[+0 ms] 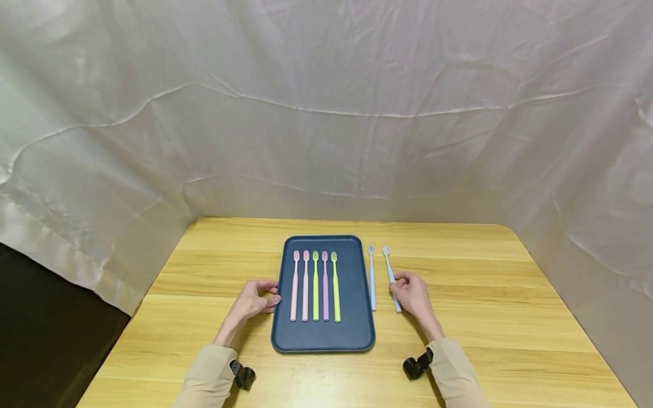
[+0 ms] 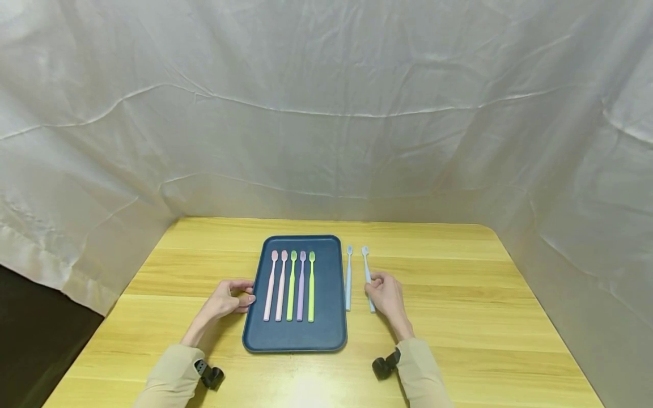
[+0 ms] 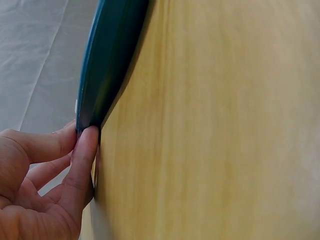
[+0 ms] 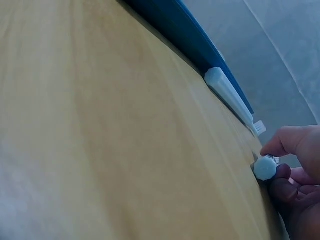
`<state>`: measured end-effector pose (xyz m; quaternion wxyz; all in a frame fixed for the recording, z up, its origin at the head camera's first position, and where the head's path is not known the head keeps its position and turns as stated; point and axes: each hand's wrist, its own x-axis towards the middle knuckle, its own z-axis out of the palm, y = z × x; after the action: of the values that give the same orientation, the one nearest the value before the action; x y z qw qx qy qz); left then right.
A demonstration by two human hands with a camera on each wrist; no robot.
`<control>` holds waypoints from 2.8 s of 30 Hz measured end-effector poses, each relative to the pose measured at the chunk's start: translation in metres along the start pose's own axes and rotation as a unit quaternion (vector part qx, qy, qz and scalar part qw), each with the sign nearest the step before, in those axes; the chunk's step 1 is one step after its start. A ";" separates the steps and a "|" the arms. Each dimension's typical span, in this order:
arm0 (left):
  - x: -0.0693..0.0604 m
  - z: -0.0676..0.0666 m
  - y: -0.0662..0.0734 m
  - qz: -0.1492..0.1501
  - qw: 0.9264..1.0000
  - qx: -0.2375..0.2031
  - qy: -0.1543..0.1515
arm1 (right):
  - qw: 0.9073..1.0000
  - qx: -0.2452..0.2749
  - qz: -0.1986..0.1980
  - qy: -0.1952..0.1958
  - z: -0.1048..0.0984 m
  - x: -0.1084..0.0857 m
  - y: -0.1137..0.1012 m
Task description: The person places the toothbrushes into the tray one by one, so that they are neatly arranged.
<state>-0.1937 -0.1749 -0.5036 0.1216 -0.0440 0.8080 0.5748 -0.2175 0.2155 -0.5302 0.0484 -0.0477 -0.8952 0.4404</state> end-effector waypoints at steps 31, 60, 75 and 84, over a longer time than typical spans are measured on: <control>0.001 0.000 -0.001 -0.001 1.000 0.002 0.003 | 0.997 0.076 0.008 -0.020 -0.002 -0.001 -0.003; 0.000 0.000 0.000 -0.002 1.000 0.003 0.002 | 0.970 0.228 0.015 -0.078 -0.023 -0.012 -0.028; 0.002 0.000 -0.002 0.005 1.000 0.004 0.001 | 0.964 0.248 0.009 -0.095 -0.005 -0.018 -0.041; 0.002 0.000 -0.002 0.010 1.000 0.000 -0.002 | 0.968 0.229 0.002 -0.106 0.008 -0.023 -0.047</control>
<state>-0.1950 -0.1756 -0.5053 0.1178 -0.0348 0.8080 0.5762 -0.1974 0.1778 -0.4986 -0.0380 0.0093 -0.7702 0.6366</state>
